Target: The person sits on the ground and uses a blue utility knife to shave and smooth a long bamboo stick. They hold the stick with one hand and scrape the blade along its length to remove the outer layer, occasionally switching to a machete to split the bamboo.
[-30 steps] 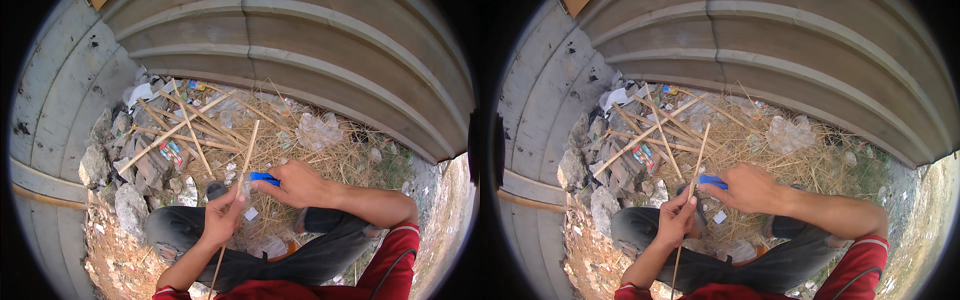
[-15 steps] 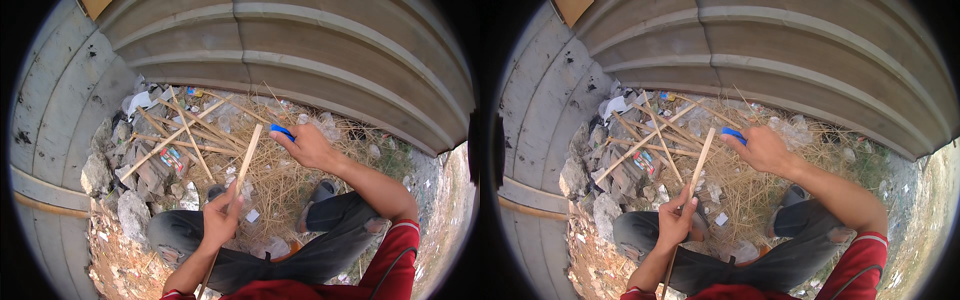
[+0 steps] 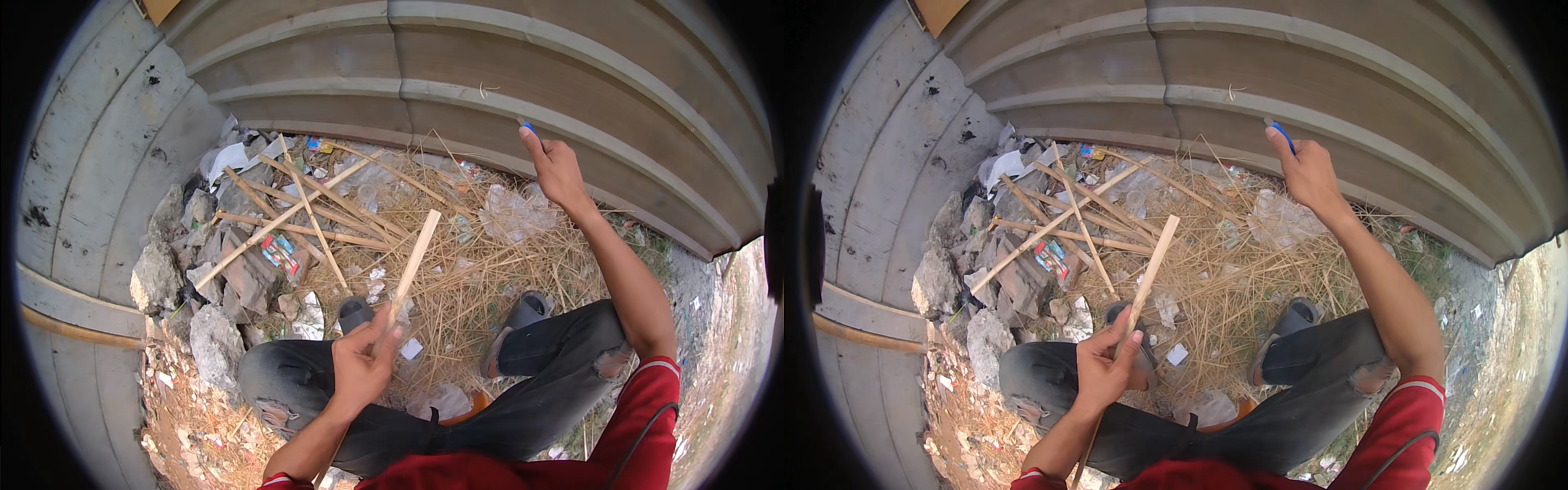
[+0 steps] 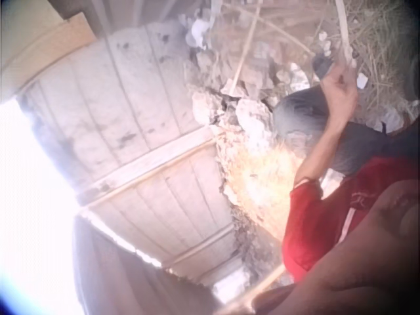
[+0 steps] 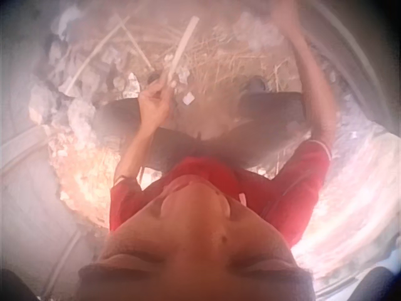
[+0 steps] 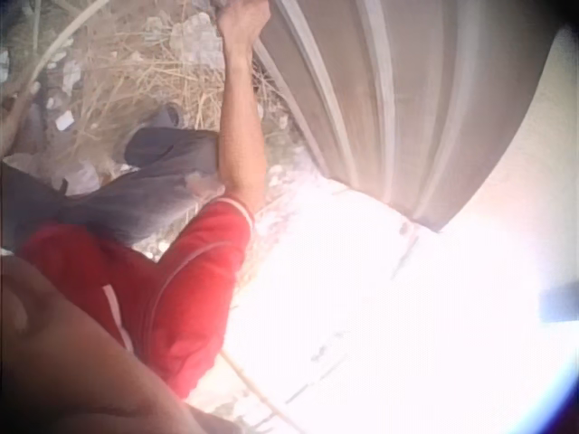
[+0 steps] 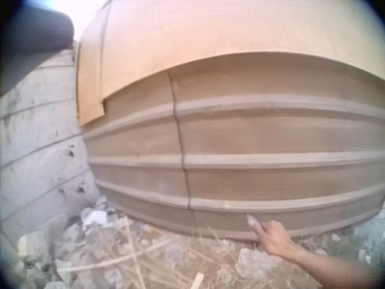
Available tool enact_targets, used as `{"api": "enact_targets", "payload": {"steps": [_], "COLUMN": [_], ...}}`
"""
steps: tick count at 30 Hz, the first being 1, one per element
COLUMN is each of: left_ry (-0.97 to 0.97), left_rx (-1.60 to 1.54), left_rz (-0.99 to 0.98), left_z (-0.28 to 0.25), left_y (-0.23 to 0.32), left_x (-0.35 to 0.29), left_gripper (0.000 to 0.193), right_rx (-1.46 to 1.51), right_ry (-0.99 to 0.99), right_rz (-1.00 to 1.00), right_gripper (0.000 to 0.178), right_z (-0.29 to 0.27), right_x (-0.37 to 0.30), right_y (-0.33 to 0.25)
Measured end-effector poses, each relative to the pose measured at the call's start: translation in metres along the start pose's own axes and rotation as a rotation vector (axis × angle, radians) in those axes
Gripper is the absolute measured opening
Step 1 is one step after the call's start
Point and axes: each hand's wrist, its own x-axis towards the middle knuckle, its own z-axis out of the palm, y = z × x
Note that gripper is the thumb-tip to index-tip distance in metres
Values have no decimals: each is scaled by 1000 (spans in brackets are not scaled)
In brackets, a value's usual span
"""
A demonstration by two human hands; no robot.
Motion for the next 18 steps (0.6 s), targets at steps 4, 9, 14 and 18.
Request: {"api": "enact_targets", "payload": {"steps": [4,9,14,18], "left_ry": [-6,-55,-61,-105], "left_rx": [-121,-195,-314,-377], "left_rz": [-201,-220,-316,-391], "left_z": [-1,0,1,-2], "left_y": [10,9,12,16], "left_x": [11,16,19,20], "left_gripper": [41,40,36,36], "right_rx": [77,-33,-45,-94], "right_ry": [-219,-710,-649,-355], "right_rz": [-261,-439,-569,-381], "right_gripper": [67,61,61,70], "right_z": [11,39,74,75], "right_x": [-63,-123,-129,-61], "right_y": [-27,-77,-71,-45]}}
